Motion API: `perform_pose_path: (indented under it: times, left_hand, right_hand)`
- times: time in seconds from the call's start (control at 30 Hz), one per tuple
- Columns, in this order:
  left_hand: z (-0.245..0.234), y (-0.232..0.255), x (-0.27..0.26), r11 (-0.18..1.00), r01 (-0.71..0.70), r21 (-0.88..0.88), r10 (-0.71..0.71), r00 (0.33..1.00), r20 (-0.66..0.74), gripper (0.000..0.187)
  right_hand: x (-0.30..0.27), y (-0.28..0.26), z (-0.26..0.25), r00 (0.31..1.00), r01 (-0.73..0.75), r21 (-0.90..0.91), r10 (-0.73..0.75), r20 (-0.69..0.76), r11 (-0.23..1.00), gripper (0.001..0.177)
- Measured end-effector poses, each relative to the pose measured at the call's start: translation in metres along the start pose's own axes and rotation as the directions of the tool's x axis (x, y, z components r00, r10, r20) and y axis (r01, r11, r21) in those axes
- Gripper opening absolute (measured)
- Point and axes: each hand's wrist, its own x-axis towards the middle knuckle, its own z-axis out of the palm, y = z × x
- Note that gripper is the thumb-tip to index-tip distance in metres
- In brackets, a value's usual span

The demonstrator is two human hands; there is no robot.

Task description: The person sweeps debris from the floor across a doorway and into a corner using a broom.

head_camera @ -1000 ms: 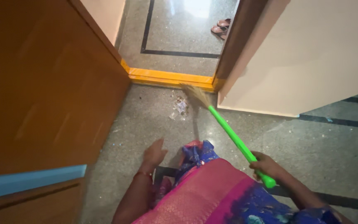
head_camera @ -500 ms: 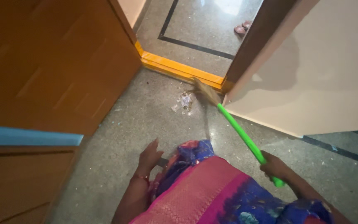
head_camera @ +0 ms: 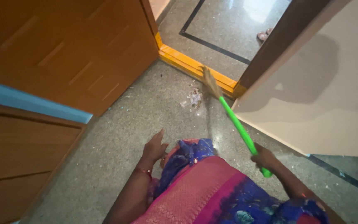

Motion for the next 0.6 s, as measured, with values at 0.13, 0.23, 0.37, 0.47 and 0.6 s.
perform_pose_path:
  times: [0.13,0.23,0.37,0.47,0.6]
  left_hand:
    - [-0.006,0.017,0.001,0.993,0.029,-0.118,-0.029,1.0,0.003,0.079]
    - [-0.008,0.042,0.014,0.994,-0.106,-0.022,0.105,0.994,-0.04,0.075]
    - [-0.007,0.064,0.014,0.989,-0.146,0.031,0.148,0.987,-0.058,0.075]
    - [-0.009,0.065,0.001,0.979,-0.201,0.044,0.204,0.976,-0.071,0.075]
    - [-0.032,0.069,-0.034,0.999,-0.038,0.023,0.036,0.997,0.068,0.076]
  right_hand:
    - [-0.019,0.003,-0.026,0.999,-0.03,-0.037,0.029,-0.024,0.999,0.089]
    - [0.014,-0.014,-0.02,0.995,0.079,-0.141,-0.086,-0.045,0.987,0.089]
    - [0.058,-0.053,-0.011,0.978,0.177,-0.229,-0.196,-0.064,0.957,0.083]
    - [0.073,-0.065,-0.003,0.986,0.133,-0.393,-0.163,-0.043,0.91,0.069]
    - [0.082,-0.049,0.007,0.985,0.127,-0.406,-0.165,-0.059,0.905,0.05]
